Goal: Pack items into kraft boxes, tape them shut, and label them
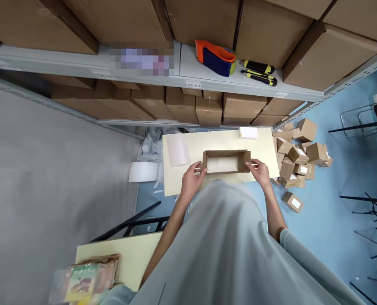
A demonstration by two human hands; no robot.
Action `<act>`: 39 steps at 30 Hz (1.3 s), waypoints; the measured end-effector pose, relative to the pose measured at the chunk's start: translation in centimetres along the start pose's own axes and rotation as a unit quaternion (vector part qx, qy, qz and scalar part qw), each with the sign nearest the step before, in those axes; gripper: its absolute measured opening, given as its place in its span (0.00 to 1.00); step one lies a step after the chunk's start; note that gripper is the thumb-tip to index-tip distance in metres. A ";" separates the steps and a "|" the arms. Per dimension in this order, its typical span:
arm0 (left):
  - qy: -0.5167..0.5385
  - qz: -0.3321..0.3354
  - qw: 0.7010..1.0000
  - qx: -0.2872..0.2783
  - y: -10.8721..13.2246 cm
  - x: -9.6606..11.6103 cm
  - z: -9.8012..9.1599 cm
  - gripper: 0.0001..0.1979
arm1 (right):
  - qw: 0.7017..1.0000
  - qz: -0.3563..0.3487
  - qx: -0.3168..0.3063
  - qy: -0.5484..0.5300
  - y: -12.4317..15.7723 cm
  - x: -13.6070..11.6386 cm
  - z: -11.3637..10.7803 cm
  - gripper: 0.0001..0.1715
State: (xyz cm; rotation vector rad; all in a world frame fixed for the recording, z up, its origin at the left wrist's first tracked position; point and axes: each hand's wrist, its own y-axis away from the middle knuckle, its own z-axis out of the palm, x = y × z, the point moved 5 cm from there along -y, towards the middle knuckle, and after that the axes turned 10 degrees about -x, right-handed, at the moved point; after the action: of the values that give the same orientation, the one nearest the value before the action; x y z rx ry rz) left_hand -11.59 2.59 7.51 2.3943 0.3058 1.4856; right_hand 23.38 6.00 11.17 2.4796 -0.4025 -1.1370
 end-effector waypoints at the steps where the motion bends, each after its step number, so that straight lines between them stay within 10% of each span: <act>1: -0.001 0.001 1.000 0.011 0.4 0.2 0.4 0.21 | 1.000 -0.012 -0.011 0.005 -0.5 -0.3 -0.1 0.23; 14: -0.136 0.052 0.989 0.004 2.6 3.1 5.7 0.28 | 0.954 -0.211 -0.209 0.037 -2.9 0.2 3.1 0.22; 25: -0.136 -0.004 0.991 0.005 1.7 2.1 4.2 0.44 | 0.910 -0.247 -0.329 0.052 -2.0 2.6 0.4 0.42; 33: -0.135 0.037 0.990 0.003 -1.4 2.2 2.3 0.24 | 0.977 -0.154 -0.145 -0.010 -3.5 2.9 1.6 0.21; 39: -0.103 0.023 0.994 0.007 -4.2 0.5 1.6 0.33 | 0.986 -0.136 -0.089 -0.023 -5.3 1.7 2.3 0.39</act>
State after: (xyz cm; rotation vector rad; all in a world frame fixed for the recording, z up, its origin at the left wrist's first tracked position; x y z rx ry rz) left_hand -10.01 6.48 5.74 2.5545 0.2152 1.2425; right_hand 23.21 9.50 6.27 2.4034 0.0304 -1.2754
